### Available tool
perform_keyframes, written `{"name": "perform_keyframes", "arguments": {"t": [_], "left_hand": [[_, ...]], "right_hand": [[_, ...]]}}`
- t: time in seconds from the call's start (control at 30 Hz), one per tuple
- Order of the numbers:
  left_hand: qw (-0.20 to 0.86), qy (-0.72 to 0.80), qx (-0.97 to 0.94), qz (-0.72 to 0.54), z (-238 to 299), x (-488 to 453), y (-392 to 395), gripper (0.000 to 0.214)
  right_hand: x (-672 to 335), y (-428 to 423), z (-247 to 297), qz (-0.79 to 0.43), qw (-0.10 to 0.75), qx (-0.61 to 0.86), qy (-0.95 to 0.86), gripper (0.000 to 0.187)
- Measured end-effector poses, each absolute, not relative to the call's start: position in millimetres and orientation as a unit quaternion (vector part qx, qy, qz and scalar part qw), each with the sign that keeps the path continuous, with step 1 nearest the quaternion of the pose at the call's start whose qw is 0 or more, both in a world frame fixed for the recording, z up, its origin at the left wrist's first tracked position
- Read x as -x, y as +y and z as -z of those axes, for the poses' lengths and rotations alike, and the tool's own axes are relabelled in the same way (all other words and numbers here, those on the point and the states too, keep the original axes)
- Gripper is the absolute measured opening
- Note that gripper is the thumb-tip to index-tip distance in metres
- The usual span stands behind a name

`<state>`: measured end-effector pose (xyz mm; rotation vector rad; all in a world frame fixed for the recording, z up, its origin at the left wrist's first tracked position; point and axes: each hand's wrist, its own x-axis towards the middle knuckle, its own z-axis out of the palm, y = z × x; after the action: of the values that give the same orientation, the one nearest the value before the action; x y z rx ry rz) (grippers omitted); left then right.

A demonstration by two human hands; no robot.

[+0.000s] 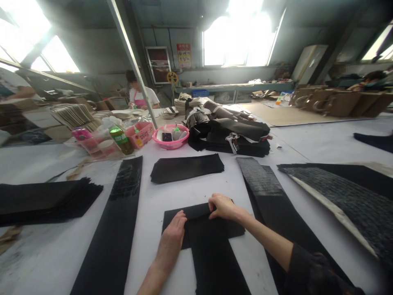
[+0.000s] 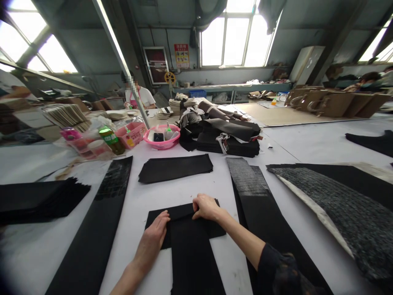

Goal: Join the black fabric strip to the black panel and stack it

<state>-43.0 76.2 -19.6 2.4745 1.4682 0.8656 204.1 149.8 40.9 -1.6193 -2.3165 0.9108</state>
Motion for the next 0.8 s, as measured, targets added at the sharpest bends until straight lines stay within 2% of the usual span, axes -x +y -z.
{"name": "perform_keyframes", "arguments": {"t": [0.2, 0.47, 0.63, 0.8], "left_hand": [[0.248, 0.539, -0.701, -0.396, 3.3, 39.0, 71.0, 0.026], [0.465, 0.547, -0.555, -0.42, -30.5, 5.0, 56.2, 0.033], [0.598, 0.512, -0.402, -0.467, -46.8, -7.3, 45.4, 0.037], [0.64, 0.481, -0.355, -0.482, -65.1, -14.2, 33.4, 0.036]], "right_hand": [[-206.2, 127.7, -41.6, -0.424, 0.182, 0.543, -0.702, 0.018], [-202.5, 92.2, -65.9, -0.521, 0.339, 0.513, -0.592, 0.021], [-207.0, 72.0, -78.8, -0.567, 0.372, 0.491, -0.547, 0.031], [-211.1, 54.2, -87.1, -0.609, 0.392, 0.469, -0.505, 0.035]]}}
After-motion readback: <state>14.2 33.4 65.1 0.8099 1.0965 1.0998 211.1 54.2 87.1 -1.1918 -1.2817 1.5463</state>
